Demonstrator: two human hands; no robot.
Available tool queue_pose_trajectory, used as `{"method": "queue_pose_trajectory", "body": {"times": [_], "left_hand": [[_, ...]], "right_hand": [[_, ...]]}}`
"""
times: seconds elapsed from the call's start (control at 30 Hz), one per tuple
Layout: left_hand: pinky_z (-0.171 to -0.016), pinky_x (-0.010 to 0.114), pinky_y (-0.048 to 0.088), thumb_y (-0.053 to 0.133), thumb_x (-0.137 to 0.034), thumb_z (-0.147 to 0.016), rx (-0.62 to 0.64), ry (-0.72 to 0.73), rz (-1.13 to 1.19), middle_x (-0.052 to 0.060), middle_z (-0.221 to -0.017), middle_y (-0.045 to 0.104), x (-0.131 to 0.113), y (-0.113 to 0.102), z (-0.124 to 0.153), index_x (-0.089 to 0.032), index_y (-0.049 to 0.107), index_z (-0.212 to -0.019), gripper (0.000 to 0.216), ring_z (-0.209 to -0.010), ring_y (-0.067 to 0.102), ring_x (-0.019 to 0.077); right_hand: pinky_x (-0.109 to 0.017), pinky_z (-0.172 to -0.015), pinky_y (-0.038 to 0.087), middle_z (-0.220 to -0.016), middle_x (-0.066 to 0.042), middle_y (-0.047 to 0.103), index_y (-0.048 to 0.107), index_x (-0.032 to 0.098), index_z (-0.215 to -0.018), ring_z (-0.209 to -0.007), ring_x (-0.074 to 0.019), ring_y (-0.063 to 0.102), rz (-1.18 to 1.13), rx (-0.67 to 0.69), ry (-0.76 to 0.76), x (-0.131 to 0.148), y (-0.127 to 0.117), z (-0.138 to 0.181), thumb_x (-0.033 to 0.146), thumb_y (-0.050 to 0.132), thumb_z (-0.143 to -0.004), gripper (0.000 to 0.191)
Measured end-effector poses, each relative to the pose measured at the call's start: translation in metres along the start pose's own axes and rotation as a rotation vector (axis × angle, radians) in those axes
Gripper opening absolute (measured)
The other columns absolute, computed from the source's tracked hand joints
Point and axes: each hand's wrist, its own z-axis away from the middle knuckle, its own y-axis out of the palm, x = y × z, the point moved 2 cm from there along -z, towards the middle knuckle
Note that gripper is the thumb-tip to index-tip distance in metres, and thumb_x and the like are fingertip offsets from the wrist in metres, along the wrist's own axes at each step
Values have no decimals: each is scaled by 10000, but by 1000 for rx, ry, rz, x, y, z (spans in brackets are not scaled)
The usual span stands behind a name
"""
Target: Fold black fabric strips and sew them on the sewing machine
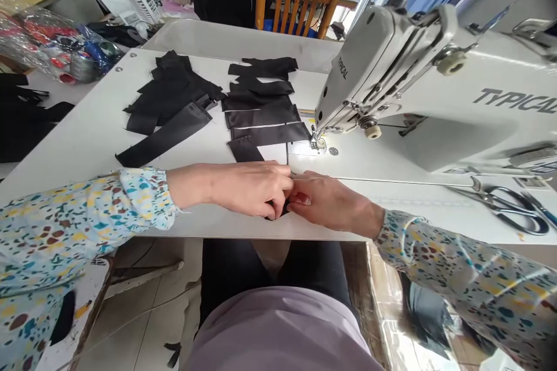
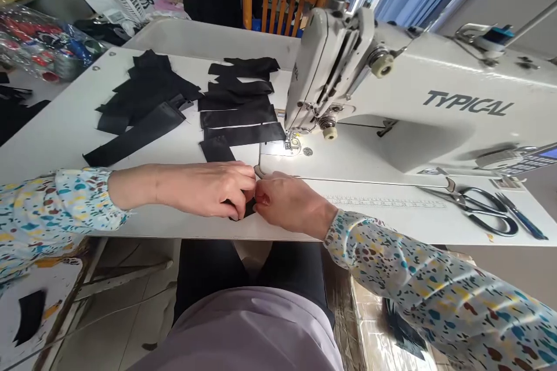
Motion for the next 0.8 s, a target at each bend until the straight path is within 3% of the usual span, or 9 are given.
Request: {"method": "queue_pose_trajectory", "body": {"times": [0.27,0.37,0.8], "left_hand": [[-927,326,421,638,-139,-934,110,102,-64,13,-754,699,4,-6,-5,-237,796,-727,279,-842,570,191],[-928,319,412,660,-119,-922,121,95,-78,8,-836,718,7,-5,-5,-243,808,-789,234,-905,571,191],[-963,338,444,792,-77,-830,-33,114,-51,0,-907,729,8,12,5,-221,779,-794,150,-952,593,195]], "right_hand": [[-293,-756,437,-943,-39,711,690,213,-826,-848,-191,603,33,60,-31,1,-4,-1,148,565,-909,163],[-289,-740,431,-912,-32,706,686,213,-817,-848,-192,599,29,55,-17,1,-5,-1,147,573,-895,152],[-293,-652,371,-784,-12,621,564,211,-716,-767,-175,542,27,4,-9,0,0,0,167,600,-880,173]]}}
